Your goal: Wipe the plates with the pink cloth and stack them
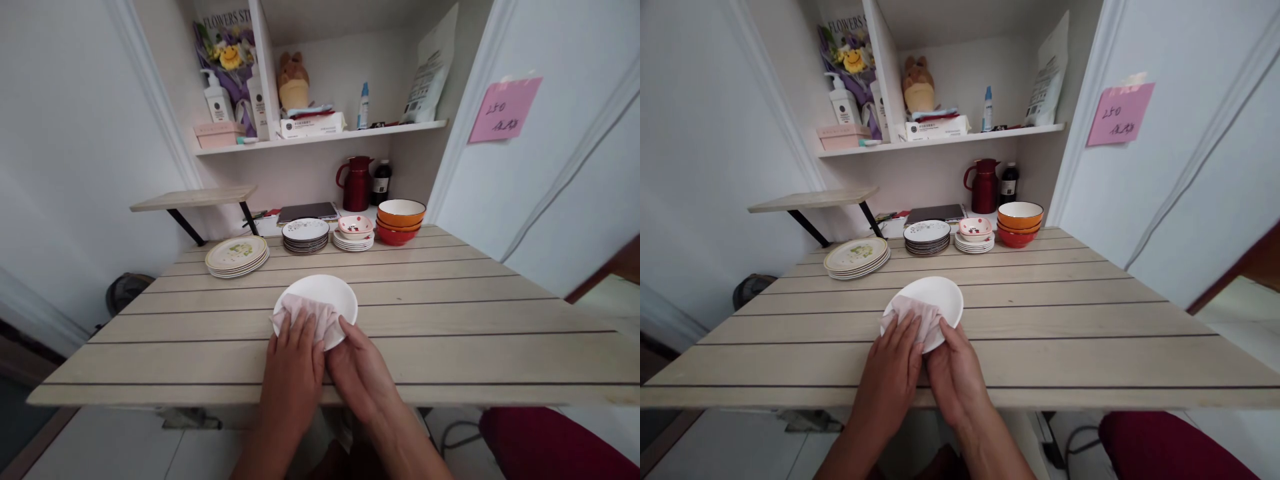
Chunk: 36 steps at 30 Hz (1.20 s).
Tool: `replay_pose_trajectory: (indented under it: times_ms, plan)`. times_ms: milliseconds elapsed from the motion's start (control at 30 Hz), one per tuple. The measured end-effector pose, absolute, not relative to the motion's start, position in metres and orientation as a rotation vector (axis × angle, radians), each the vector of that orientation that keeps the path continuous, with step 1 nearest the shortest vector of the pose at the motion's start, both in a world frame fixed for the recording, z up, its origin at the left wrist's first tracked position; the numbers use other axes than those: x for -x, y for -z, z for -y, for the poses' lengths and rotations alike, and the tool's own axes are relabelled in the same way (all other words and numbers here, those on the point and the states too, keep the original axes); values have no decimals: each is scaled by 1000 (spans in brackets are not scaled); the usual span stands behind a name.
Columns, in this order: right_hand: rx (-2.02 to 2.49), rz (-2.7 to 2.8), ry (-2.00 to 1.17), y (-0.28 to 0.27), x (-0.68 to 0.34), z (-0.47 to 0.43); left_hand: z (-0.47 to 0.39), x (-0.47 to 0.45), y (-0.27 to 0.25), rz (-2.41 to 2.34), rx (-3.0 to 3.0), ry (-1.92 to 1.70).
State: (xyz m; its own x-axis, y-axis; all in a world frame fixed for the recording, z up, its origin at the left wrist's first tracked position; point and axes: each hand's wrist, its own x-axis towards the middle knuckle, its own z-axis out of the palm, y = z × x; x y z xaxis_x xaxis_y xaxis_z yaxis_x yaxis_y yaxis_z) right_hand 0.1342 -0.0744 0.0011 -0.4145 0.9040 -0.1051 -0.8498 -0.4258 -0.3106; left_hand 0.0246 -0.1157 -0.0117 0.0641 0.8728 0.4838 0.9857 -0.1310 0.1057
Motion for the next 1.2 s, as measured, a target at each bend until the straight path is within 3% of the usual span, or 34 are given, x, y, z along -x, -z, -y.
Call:
replay_pose_trajectory:
  times_ms: [1200]
  plan:
    - [301, 223, -1993, -2, -134, 75, 116, -25, 13, 1927, 2101, 623]
